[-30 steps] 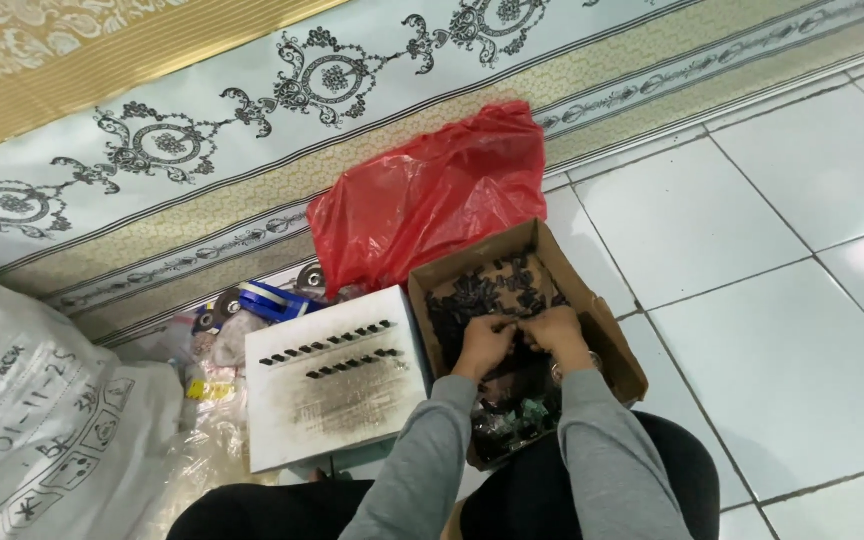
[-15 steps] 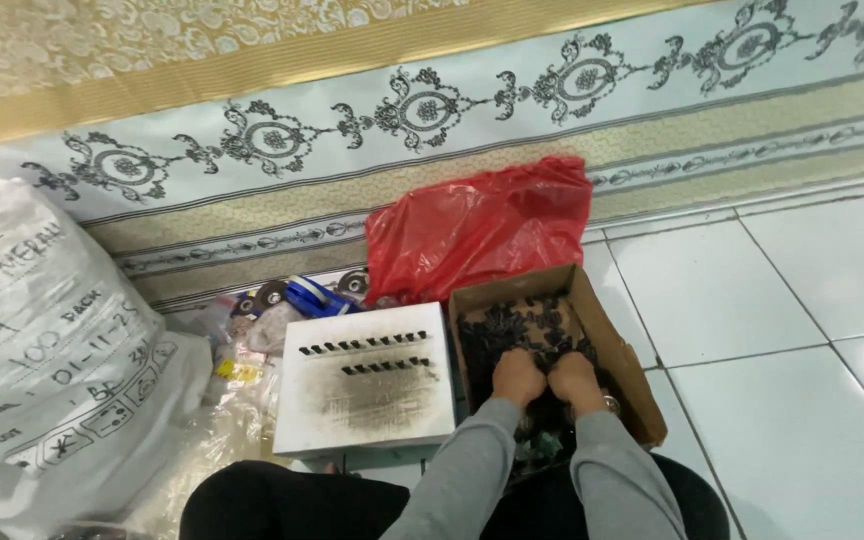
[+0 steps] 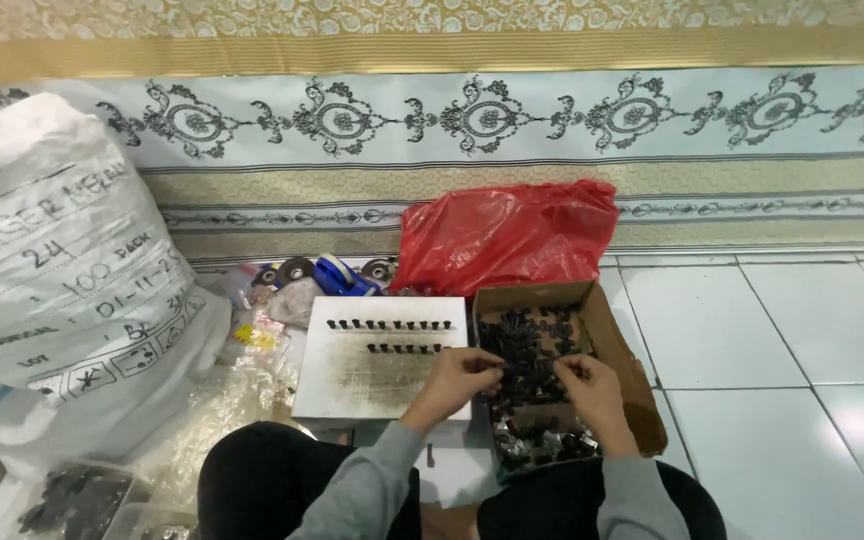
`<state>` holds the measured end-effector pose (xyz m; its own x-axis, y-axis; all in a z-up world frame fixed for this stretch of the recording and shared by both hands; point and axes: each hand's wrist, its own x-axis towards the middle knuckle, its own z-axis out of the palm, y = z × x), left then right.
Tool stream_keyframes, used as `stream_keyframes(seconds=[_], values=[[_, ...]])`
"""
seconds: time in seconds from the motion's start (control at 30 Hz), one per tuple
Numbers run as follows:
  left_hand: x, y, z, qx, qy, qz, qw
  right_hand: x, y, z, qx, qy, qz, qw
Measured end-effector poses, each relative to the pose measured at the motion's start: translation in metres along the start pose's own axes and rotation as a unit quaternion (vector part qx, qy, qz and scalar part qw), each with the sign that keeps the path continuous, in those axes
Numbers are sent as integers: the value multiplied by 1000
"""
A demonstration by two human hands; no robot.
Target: Assembling small metal components by picking them from a box and placing them into a template, occasionally marking the template with a pen.
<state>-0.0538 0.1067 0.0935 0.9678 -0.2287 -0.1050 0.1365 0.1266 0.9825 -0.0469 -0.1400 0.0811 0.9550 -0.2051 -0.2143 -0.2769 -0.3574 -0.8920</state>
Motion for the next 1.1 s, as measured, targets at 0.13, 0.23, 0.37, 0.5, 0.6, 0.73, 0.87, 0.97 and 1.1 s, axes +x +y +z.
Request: stream_keyframes(seconds=[0.13, 0.23, 0.37, 0.5, 0.6, 0.73, 0.87, 0.97, 1.1], values=[[-53, 42, -59, 48, 13, -36, 998, -52, -36, 59, 38, -26, -49, 998], [-74, 38, -93, -25, 26, 33, 999, -84, -73, 102, 27, -63, -100, 993], [-90, 33, -119, -89, 41, 64, 993, -99, -99, 144, 63, -88, -249, 962], [-96, 35, -130, -105, 37, 86, 990, -102, -109, 163, 30, -91, -302, 948], [-93, 34, -131, -107, 54, 67, 991, -102, -113, 166, -25, -75, -309, 948], [-99, 46, -133, -67, 56, 54, 995, -107, -121, 165, -62, -83, -331, 938], [-98, 41, -132, -64, 61, 56, 995, -101, -113, 169, -53, -99, -277, 954], [-94, 22, -127, -86, 70, 49, 993, -103, -111, 171, -47, -99, -215, 970], [-79, -8, -106, -185, 125, 65, 973, -96, -99, 173, 45, -81, -123, 988]])
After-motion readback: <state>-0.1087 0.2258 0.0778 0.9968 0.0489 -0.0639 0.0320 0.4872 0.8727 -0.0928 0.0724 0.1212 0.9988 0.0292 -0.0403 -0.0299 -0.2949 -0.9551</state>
